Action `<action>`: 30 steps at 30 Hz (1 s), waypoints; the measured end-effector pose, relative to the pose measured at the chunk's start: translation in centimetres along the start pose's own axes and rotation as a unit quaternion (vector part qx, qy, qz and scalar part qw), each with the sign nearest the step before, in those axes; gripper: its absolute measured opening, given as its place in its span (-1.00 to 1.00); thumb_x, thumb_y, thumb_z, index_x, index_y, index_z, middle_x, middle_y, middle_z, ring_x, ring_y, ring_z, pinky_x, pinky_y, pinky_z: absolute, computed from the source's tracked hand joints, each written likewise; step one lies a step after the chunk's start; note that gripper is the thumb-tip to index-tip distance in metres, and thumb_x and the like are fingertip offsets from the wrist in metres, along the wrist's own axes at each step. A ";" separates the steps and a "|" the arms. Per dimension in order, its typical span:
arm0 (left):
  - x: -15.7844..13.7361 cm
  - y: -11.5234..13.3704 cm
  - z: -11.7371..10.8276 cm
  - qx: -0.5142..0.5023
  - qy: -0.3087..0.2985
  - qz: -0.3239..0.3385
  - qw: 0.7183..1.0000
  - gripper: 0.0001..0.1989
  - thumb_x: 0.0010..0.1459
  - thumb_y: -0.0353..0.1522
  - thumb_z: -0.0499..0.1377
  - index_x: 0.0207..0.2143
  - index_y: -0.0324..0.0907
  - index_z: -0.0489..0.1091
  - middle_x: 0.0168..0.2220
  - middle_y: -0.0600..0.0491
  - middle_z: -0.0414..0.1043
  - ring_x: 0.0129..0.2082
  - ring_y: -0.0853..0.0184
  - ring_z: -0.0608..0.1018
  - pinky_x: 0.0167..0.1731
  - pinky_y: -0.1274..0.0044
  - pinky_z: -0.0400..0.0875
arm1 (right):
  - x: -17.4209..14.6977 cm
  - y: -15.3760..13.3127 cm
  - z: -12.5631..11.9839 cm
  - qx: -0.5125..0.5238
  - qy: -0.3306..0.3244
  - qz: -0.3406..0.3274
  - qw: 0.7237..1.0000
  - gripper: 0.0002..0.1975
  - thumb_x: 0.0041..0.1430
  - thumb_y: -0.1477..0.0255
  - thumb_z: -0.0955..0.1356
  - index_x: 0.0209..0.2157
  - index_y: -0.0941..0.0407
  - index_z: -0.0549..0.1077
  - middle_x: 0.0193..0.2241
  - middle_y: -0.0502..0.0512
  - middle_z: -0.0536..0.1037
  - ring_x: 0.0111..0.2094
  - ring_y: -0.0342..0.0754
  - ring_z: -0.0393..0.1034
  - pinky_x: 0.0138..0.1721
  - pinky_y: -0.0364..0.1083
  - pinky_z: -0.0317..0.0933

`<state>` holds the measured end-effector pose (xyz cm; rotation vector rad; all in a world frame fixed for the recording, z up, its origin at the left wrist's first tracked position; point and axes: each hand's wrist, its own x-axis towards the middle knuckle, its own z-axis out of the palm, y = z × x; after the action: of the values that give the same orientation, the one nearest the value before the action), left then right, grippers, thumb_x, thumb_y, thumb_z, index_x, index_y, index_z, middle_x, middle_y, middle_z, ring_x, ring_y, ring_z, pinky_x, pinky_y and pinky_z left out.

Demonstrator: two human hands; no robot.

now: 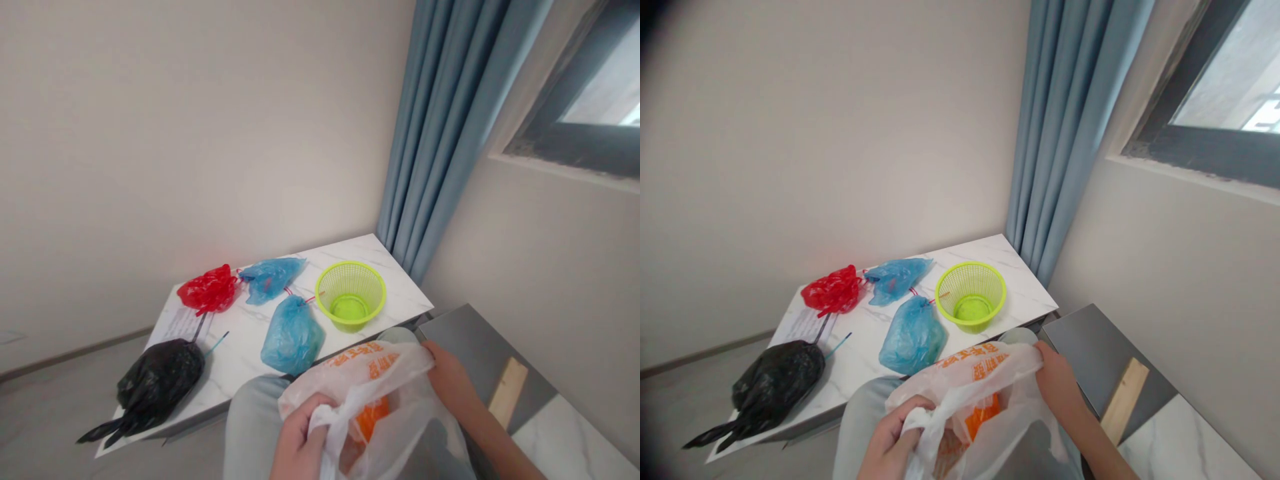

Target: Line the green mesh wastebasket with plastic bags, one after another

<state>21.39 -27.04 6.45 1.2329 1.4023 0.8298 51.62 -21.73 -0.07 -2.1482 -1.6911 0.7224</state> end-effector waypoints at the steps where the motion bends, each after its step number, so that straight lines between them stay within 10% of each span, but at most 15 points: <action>1: -0.1 -0.1 -0.3 0.005 0.018 0.001 1.000 -0.76 0.08 -0.25 0.11 -0.39 -0.19 0.51 -0.38 0.02 0.56 -0.28 0.16 0.55 -0.21 0.47 0.43 | 0.4 -0.2 -0.4 0.052 0.028 -0.004 0.998 -0.63 0.06 0.59 0.16 -0.17 0.16 0.49 -0.33 0.16 0.60 -0.26 0.04 0.51 -0.21 -0.07 0.29; 8: 0.2 1.4 -2.4 0.170 0.092 0.001 0.981 -0.76 -0.01 -0.19 0.27 -0.28 -0.07 0.54 -0.36 0.10 0.60 -0.37 0.22 0.58 -0.35 0.55 0.42 | 1.5 -5.1 -4.5 0.330 0.148 -0.010 0.932 -0.68 0.08 0.29 0.31 -0.17 0.16 0.46 -0.42 0.05 0.59 -0.43 -0.03 0.44 -0.43 -0.15 0.27; 17: 4.8 6.2 -4.2 0.266 0.303 0.256 0.879 -0.78 0.09 -0.44 0.05 -0.24 -0.12 0.43 -0.06 -0.03 0.45 0.00 0.18 0.48 0.03 0.43 0.32 | 5.3 -9.1 -9.4 0.339 0.262 -0.169 0.888 -0.65 0.12 0.31 0.31 -0.12 0.17 0.54 -0.21 0.15 0.62 -0.16 0.07 0.49 -0.14 -0.04 0.35; 23: 15.6 5.8 -3.3 0.199 0.204 0.178 0.942 -0.65 0.25 -0.32 0.04 0.03 -0.21 0.41 0.12 -0.11 0.44 0.15 0.18 0.44 0.18 0.40 0.23 | 12.2 -9.8 -8.3 0.069 0.114 -0.084 0.988 -0.64 0.20 0.39 0.20 -0.35 0.26 0.58 -0.37 0.28 0.63 -0.24 0.12 0.51 -0.26 -0.07 0.31; 30: 26.2 2.1 -0.4 0.201 0.077 0.048 0.975 -0.64 0.24 -0.39 0.03 -0.04 -0.46 0.44 0.01 -0.34 0.51 0.04 0.10 0.54 0.05 0.42 0.32 | 18.9 -11.9 -1.6 -0.108 -0.001 -0.177 0.978 -0.68 0.22 0.48 0.27 -0.07 0.32 0.51 -0.02 0.43 0.55 0.03 0.14 0.41 0.03 -0.05 0.22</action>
<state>23.49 -1.27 1.89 1.5803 1.7032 0.7401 46.20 -0.34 3.88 -1.8940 -2.1618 0.4568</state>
